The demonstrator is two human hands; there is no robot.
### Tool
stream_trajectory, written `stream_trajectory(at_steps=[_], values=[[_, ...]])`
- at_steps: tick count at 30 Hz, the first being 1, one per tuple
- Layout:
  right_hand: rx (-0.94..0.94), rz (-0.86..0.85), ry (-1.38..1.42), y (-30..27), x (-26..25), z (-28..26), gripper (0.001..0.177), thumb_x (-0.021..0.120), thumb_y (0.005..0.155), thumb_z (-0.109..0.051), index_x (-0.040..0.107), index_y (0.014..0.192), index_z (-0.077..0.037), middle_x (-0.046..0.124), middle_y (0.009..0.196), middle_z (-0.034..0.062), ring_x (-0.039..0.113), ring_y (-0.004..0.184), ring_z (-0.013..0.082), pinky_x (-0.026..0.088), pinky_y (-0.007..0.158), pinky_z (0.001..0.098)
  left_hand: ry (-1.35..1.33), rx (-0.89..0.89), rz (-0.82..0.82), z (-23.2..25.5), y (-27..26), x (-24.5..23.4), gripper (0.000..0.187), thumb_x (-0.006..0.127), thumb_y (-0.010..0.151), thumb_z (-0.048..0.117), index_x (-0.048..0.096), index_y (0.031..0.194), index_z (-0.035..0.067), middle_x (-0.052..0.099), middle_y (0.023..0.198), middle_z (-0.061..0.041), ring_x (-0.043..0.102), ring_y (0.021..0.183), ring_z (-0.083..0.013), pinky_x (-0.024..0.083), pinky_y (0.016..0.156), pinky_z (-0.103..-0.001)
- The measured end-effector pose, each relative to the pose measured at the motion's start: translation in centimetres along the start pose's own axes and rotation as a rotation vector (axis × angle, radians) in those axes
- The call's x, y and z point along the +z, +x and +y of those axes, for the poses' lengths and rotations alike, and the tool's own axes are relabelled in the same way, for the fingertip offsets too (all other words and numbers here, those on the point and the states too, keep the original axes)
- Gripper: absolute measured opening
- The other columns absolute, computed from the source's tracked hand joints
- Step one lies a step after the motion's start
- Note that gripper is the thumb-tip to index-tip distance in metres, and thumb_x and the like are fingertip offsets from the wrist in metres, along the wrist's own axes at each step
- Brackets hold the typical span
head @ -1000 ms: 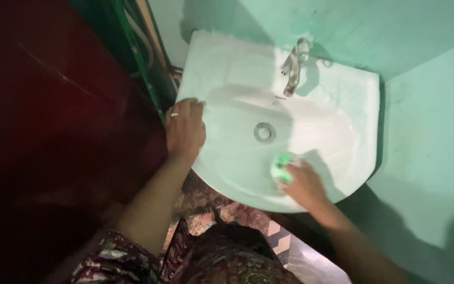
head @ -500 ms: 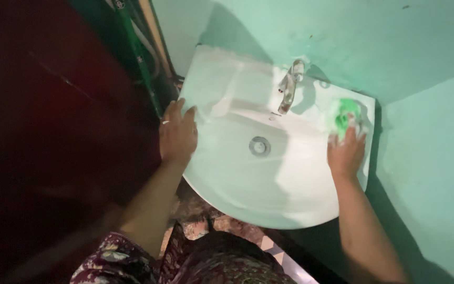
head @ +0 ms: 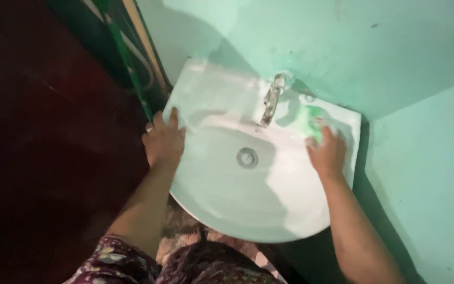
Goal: The person scrubs a white ceramic sink and its metal faucet with a green sponge.
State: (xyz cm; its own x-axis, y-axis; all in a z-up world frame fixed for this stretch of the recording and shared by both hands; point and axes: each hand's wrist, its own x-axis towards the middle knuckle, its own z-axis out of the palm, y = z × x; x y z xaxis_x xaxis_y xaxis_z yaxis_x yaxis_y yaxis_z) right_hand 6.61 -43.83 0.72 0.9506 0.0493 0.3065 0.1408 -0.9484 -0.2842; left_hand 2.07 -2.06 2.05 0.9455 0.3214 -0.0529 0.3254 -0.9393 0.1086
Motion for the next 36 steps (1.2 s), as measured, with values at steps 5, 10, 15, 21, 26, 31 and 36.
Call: stream_trajectory(at_steps=[5, 10, 15, 21, 26, 31, 36], values=[[0.292, 0.038, -0.013, 2.5, 3.0, 1.2, 0.047, 0.078, 0.091, -0.027, 0.061, 0.130, -0.007, 0.065, 0.124, 0.0287, 0.058, 0.115, 0.0520, 0.046, 0.098, 0.0600, 0.147, -0.030, 0.031, 1.4, 0.4, 1.3, 0.074, 0.054, 0.098, 0.056, 0.029, 0.162, 0.028, 0.042, 0.144, -0.019, 0.052, 0.119, -0.0363, 0.046, 0.097, -0.049], [-0.047, -0.057, 0.107, 3.4, 4.8, -3.5, 0.056, 0.077, 0.086, -0.026, 0.060, 0.138, -0.012, 0.064, 0.122, 0.0283, 0.057, 0.115, 0.0519, 0.046, 0.102, 0.0556, 0.173, -0.042, -0.030, 1.6, 0.6, 0.4, 0.075, 0.053, 0.099, 0.058, 0.025, 0.163, 0.029, 0.045, 0.136, -0.019, 0.052, 0.116, -0.0373, 0.045, 0.096, -0.049], [-0.066, 0.001, 0.098, 0.2, 1.4, -2.5, 0.063, 0.079, 0.080, -0.024, 0.062, 0.140, -0.015, 0.067, 0.127, 0.0231, 0.057, 0.114, 0.0495, 0.044, 0.103, 0.0547, 0.113, -0.068, -0.030, 1.8, 1.2, -0.2, 0.074, 0.054, 0.095, 0.058, 0.027, 0.160, 0.034, 0.047, 0.134, -0.017, 0.052, 0.119, -0.0374, 0.045, 0.095, -0.049], [-0.033, 0.153, 0.133, 3.6, 5.3, -2.9, 0.056, 0.076, 0.082, -0.018, 0.064, 0.136, -0.006, 0.062, 0.135, 0.0194, 0.057, 0.124, 0.0451, 0.044, 0.109, 0.0530, 0.189, -0.011, -0.037, 1.9, 1.9, 0.1, 0.075, 0.050, 0.098, 0.061, 0.026, 0.163, 0.031, 0.050, 0.128, -0.019, 0.054, 0.114, -0.0361, 0.046, 0.093, -0.048], [-0.025, -0.102, 0.096, 2.5, 4.8, -6.2, 0.042, 0.076, 0.080, -0.017, 0.065, 0.116, 0.002, 0.043, 0.165, 0.0079, 0.055, 0.118, 0.0447, 0.047, 0.102, 0.0507, 0.176, -0.018, -0.044, 1.8, 1.5, 0.1, 0.075, 0.049, 0.099, 0.062, 0.027, 0.163, 0.031, 0.052, 0.125, -0.017, 0.056, 0.111, -0.0332, 0.047, 0.091, -0.046], [-0.007, -0.023, 0.052, 0.5, 2.5, -3.0, 0.049, 0.074, 0.078, -0.018, 0.067, 0.123, 0.001, 0.043, 0.161, 0.0074, 0.055, 0.119, 0.0468, 0.047, 0.099, 0.0525, 0.218, -0.018, -0.002, 1.8, 2.2, 0.5, 0.075, 0.051, 0.096, 0.064, 0.030, 0.161, 0.033, 0.052, 0.123, -0.017, 0.056, 0.110, -0.0333, 0.047, 0.091, -0.045], [0.064, 0.003, -0.035, 4.1, 6.9, -3.5, 0.047, 0.073, 0.089, -0.023, 0.066, 0.132, -0.003, 0.051, 0.147, 0.0172, 0.056, 0.124, 0.0458, 0.047, 0.104, 0.0541, 0.208, -0.030, 0.031, 1.9, 2.5, 1.2, 0.074, 0.050, 0.096, 0.064, 0.030, 0.160, 0.034, 0.051, 0.120, -0.015, 0.055, 0.111, -0.0333, 0.046, 0.090, -0.046]])
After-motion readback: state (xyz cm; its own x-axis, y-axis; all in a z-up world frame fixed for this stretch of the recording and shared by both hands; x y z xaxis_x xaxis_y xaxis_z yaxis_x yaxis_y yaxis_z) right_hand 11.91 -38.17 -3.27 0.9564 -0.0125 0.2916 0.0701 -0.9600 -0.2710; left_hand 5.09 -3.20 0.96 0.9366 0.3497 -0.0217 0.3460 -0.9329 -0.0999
